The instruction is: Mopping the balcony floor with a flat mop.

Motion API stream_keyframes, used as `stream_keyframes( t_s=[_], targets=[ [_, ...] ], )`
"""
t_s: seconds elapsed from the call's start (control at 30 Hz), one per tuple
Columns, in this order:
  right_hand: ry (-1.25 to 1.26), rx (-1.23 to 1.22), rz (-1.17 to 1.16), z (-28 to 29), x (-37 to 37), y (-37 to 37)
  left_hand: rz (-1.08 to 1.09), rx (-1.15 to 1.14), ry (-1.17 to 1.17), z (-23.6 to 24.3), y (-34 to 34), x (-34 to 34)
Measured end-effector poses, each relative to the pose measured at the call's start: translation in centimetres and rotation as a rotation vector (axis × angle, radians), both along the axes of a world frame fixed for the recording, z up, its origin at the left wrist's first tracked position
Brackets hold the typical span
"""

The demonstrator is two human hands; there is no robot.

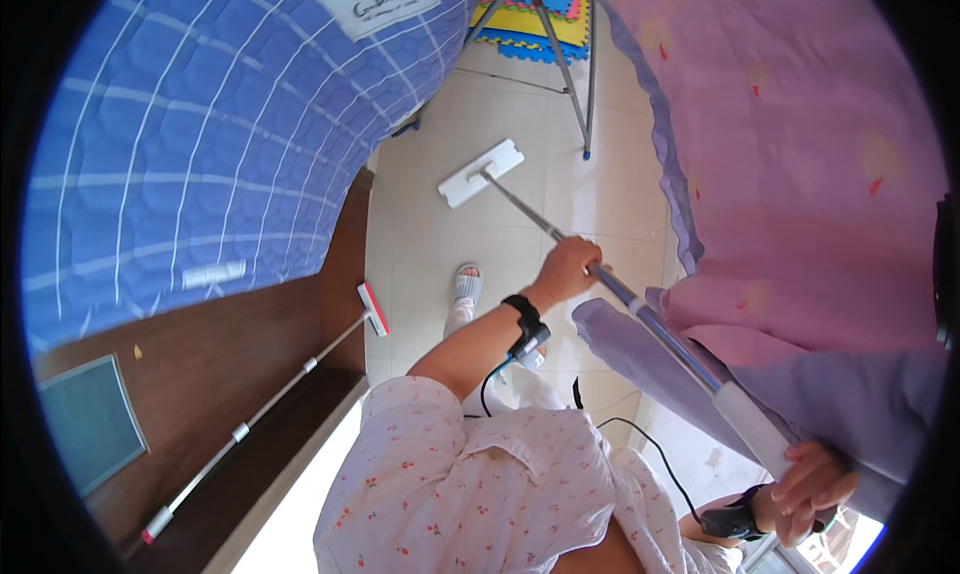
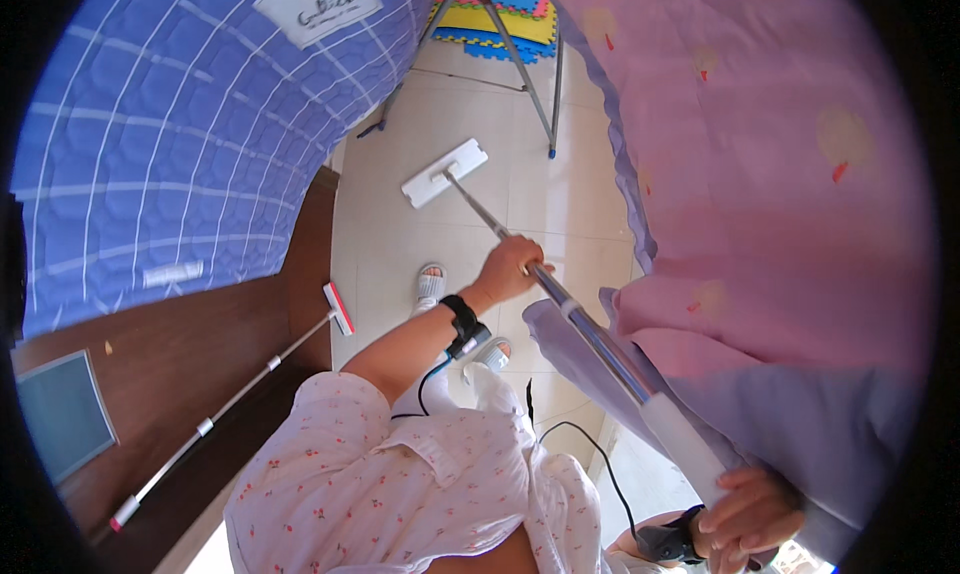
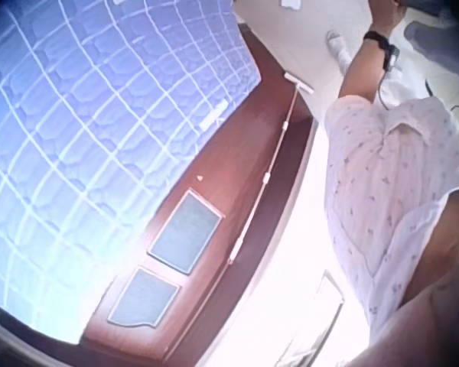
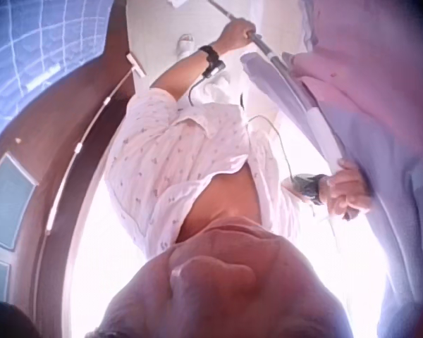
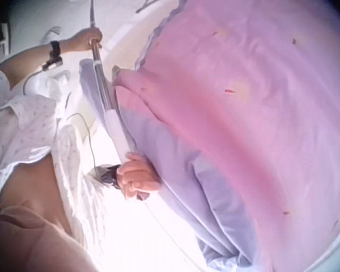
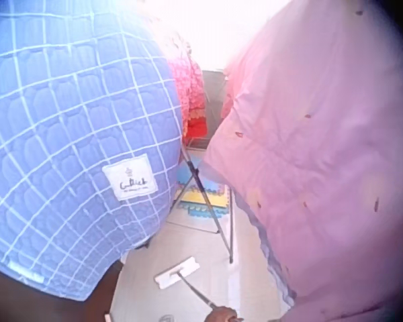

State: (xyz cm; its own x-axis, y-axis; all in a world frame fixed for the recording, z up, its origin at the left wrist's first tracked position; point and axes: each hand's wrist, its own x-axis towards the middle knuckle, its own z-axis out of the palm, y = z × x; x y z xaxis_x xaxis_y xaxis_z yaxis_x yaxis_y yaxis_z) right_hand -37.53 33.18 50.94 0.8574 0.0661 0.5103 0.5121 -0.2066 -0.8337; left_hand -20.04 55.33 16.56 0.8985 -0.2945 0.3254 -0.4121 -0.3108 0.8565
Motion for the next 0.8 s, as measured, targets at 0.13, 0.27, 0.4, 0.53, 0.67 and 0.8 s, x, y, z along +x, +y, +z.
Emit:
stream_keyframes(
  t_s=[0.13,0.27,0.4,0.53,0.67,0.8],
  targets=[
    [-0.124,-0.092,0.034,1.0,-4.8,-4.3,-0.051,0.068,0.117,2.9,-0.5,-5.6],
    [-0.139,0.092,0.091,0.9,-4.5,-4.3,0.001,0.127,0.008,3.8,1.2,-4.4],
    [-0.061,0.228,0.252,0.0,0.5,1.0,0.195,0.087,-0.100,2.6,6.2,-1.2],
    [0.051,0.081,0.117,-4.7,5.8,10.2,0.350,0.162,0.009,-1.1,14.5,3.4],
    [0.098,0.098,0.279,-5.4,8.2,15.7,0.387,0.223,0.088,-3.6,19.1,4.7],
    [0.127,0.023,0.335,-2.2,8.8,16.0,0.486,0.117,0.036,-3.2,18.8,3.5]
  ],
)
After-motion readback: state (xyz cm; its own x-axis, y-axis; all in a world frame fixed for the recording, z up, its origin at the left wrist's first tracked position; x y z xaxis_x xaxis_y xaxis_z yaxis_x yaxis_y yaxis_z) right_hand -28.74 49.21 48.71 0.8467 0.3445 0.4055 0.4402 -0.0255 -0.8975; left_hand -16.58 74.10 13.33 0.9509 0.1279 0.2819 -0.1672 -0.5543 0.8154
